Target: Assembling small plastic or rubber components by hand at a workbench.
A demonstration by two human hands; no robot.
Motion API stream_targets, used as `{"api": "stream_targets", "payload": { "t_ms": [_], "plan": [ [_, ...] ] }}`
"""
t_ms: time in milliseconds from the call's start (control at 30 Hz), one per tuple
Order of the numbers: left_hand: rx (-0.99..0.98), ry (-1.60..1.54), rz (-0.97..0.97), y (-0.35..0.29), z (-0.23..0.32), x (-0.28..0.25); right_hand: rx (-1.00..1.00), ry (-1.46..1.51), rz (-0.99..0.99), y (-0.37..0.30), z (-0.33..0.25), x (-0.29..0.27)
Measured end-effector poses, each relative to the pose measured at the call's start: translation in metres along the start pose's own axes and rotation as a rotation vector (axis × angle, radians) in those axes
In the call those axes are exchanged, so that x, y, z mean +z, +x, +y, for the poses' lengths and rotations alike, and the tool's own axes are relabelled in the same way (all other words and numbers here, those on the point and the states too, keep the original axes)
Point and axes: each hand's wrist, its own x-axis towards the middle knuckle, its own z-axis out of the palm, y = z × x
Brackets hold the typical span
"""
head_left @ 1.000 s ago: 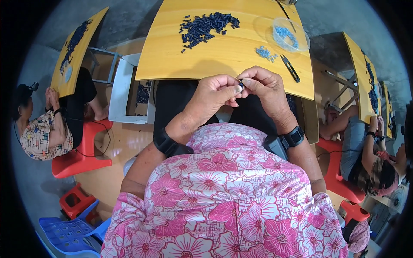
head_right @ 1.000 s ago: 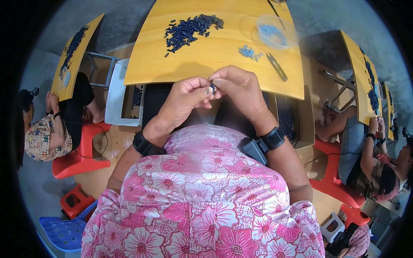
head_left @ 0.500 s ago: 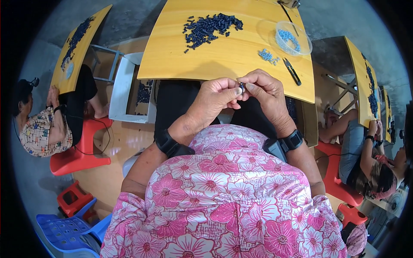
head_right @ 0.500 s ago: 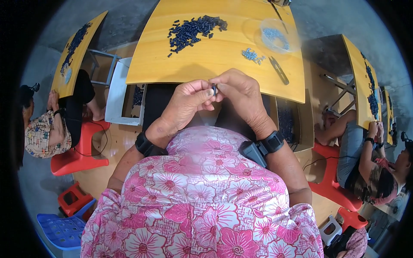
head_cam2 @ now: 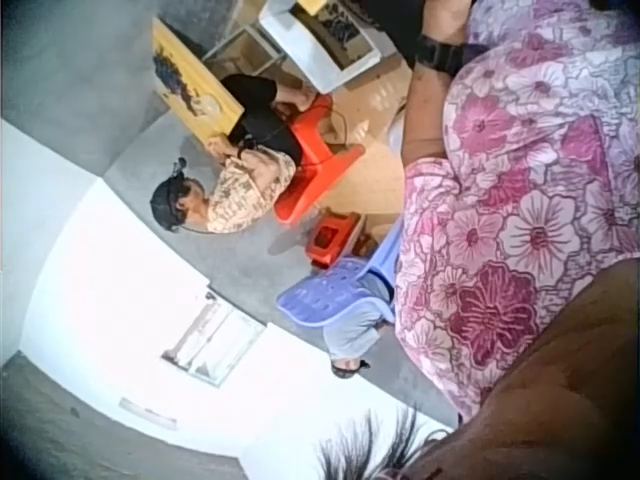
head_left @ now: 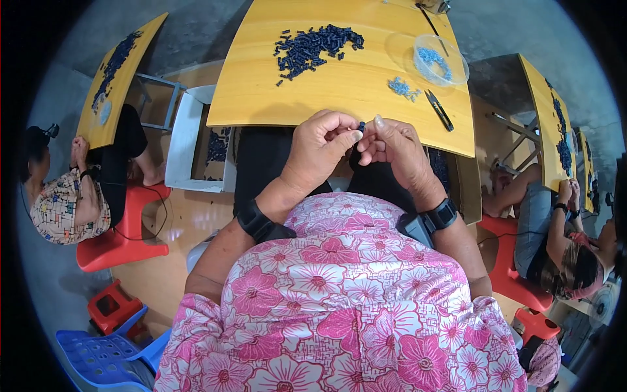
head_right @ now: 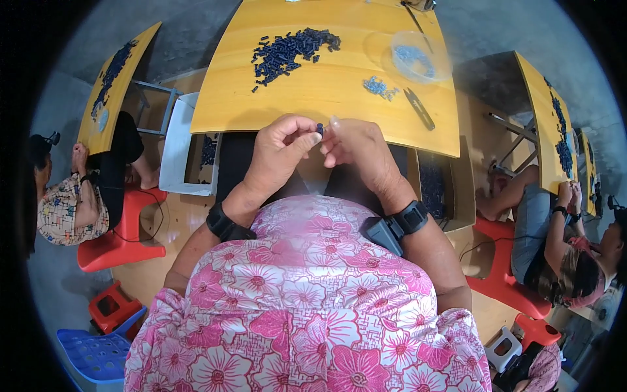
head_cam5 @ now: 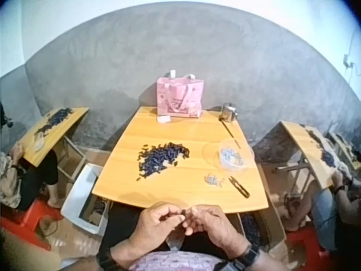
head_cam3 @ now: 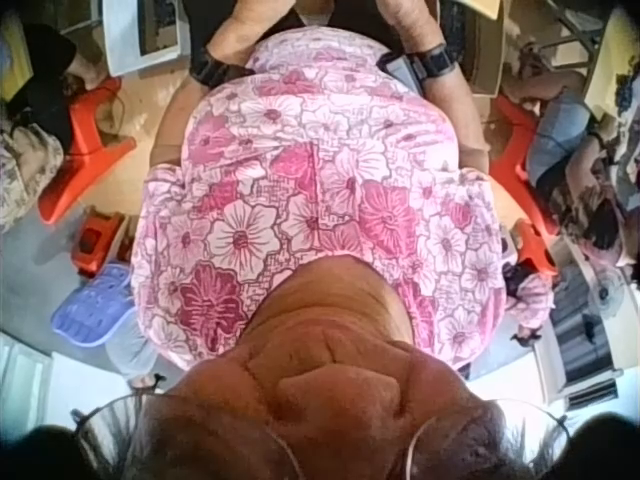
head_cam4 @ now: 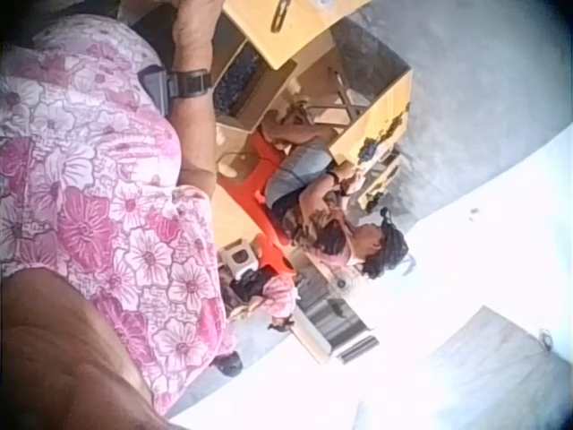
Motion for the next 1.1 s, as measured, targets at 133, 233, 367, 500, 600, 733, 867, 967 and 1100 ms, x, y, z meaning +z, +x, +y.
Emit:
{"api": "stream_targets", "payload": {
  "t_ms": [133, 233, 367, 500, 600, 733, 867, 967, 1100],
  "plan": [
    [0.127, 0.153, 0.043, 0.001, 0.001, 0.0, 0.047, -0.029, -0.034, 0.0, -0.001, 0.001],
    [0.143, 0.207, 0.052, 0.002, 0.002, 0.0, 0.04, -0.011, -0.036, 0.002, 0.002, 0.0],
    [0.162, 0.287, 0.058, 0.002, 0.009, 0.001, 0.047, -0.002, -0.047, 0.002, 0.002, 0.0],
    [0.238, 0.299, 0.072, 0.003, 0.009, 0.0, 0.049, 0.012, -0.07, 0.005, 0.002, -0.001],
    [0.278, 0.332, 0.08, 0.006, 0.009, -0.002, 0.038, 0.095, -0.135, 0.008, 0.004, -0.003],
    [0.23, 0.293, 0.055, 0.011, 0.006, -0.006, 0.0, 0.057, -0.173, 0.012, -0.002, -0.004],
    [0.119, 0.105, -0.029, 0.015, 0.006, -0.008, -0.083, -0.122, -0.149, 0.015, -0.005, -0.003],
    [0.034, 0.082, -0.136, 0.021, 0.005, -0.008, -0.14, -0.334, -0.107, 0.016, -0.011, -0.001],
    [-0.014, 0.06, -0.203, 0.031, 0.007, -0.006, -0.235, -0.539, -0.042, 0.021, -0.011, 0.0]
  ]
}}
